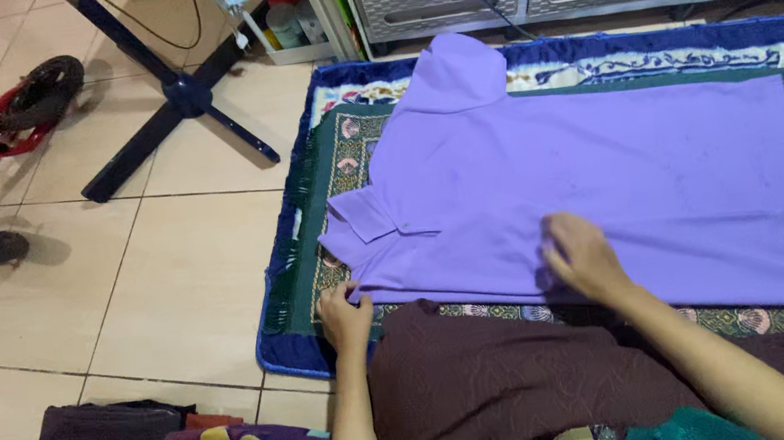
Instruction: The person irons a purple polo shirt on a mat on the floor, sprays it with liquid, folds the shirt into a rectangle, and then begins to spread out a green patterned garment.
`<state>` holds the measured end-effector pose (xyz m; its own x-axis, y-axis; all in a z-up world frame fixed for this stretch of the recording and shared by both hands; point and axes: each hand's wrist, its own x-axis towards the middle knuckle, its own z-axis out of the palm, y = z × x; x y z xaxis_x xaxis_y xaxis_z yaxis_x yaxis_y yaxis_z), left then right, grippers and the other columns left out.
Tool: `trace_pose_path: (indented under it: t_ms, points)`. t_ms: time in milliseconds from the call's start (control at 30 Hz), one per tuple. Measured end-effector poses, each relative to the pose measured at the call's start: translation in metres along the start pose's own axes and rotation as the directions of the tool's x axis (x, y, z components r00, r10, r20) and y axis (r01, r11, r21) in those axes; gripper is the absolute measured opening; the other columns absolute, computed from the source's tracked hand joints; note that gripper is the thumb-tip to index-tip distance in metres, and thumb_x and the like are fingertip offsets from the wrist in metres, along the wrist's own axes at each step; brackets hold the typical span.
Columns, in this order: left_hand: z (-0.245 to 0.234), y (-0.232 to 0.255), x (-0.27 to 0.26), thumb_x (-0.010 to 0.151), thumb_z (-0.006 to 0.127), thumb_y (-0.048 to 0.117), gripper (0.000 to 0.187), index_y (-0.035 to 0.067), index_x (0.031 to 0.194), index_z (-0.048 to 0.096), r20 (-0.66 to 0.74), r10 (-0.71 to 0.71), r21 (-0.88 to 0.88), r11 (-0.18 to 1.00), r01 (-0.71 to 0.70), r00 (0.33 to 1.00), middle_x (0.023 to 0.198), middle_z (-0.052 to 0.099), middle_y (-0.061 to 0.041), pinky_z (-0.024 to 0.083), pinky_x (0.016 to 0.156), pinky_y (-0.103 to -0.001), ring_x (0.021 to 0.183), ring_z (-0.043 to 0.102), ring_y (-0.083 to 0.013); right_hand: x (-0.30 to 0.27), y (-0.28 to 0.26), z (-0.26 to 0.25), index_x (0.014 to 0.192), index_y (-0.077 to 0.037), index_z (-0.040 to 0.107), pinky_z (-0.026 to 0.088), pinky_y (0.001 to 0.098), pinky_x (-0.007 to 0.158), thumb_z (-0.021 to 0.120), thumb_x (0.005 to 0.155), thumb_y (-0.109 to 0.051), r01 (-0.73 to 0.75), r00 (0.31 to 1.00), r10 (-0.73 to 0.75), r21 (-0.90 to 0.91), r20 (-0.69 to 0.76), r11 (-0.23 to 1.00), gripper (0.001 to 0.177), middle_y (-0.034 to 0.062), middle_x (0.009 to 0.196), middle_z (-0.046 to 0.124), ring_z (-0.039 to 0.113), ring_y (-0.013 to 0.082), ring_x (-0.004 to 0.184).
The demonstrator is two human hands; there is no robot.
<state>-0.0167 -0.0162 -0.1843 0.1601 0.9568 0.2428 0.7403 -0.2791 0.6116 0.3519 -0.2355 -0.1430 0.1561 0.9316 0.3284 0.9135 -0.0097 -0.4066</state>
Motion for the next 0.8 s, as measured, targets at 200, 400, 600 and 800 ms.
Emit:
trace_pose_path:
  t_ms: [200, 400, 600, 800]
  points:
    - [-0.003, 0.019, -0.006, 0.079, 0.074, 0.027, 0.030, 0.012, 0.104, 0.075, 0.059, 0.241, 0.133, 0.960, -0.247, 0.969, 0.107, 0.067, -0.011, 0.042, 0.095, -0.047, 0.105, 0.059, -0.0322, 0.018, 0.023, 0.009, 0.105, -0.004, 0.067, 0.045, 0.0508, 0.081, 0.066, 0.090, -0.046, -0.240, 0.961, 0.194, -0.249, -0.196, 0.938, 0.044, 0.0166, 0.097, 0.065, 0.058, 0.0374, 0.095]
    - [0.039, 0.038, 0.016, 0.098, 0.060, 0.031, 0.024, 0.008, 0.105, 0.066, 0.275, 0.324, 0.073, 0.932, -0.356, 0.905, 0.106, 0.067, -0.013, 0.048, 0.088, -0.049, 0.102, 0.062, -0.0346, 0.016, 0.010, 0.023, 0.086, -0.006, 0.058, 0.046, 0.0478, 0.075, 0.067, 0.097, -0.043, -0.277, 0.948, 0.208, -0.296, -0.243, 0.914, 0.039, 0.0136, 0.086, 0.061, 0.060, 0.0344, 0.087]
    - [0.021, 0.071, 0.024, 0.097, 0.056, 0.020, 0.015, 0.005, 0.097, 0.058, 0.116, 0.472, 0.052, 0.876, -0.480, 0.874, 0.093, 0.058, -0.014, 0.046, 0.075, -0.049, 0.091, 0.059, -0.0350, 0.027, 0.016, 0.007, 0.087, -0.006, 0.054, 0.047, 0.0482, 0.066, 0.067, 0.100, -0.035, -0.278, 0.920, 0.170, -0.280, -0.354, 0.919, 0.034, 0.0136, 0.079, 0.058, 0.059, 0.0350, 0.077]
    - [0.037, 0.074, 0.031, 0.097, 0.056, 0.020, 0.013, 0.007, 0.097, 0.058, 0.071, 0.488, 0.212, 0.845, -0.491, 0.870, 0.096, 0.058, -0.012, 0.044, 0.081, -0.048, 0.097, 0.057, -0.0341, 0.048, 0.033, 0.005, 0.090, -0.006, 0.056, 0.046, 0.0475, 0.066, 0.067, 0.102, -0.037, -0.283, 0.929, 0.170, -0.334, -0.329, 0.899, 0.035, 0.0149, 0.081, 0.058, 0.059, 0.0362, 0.077]
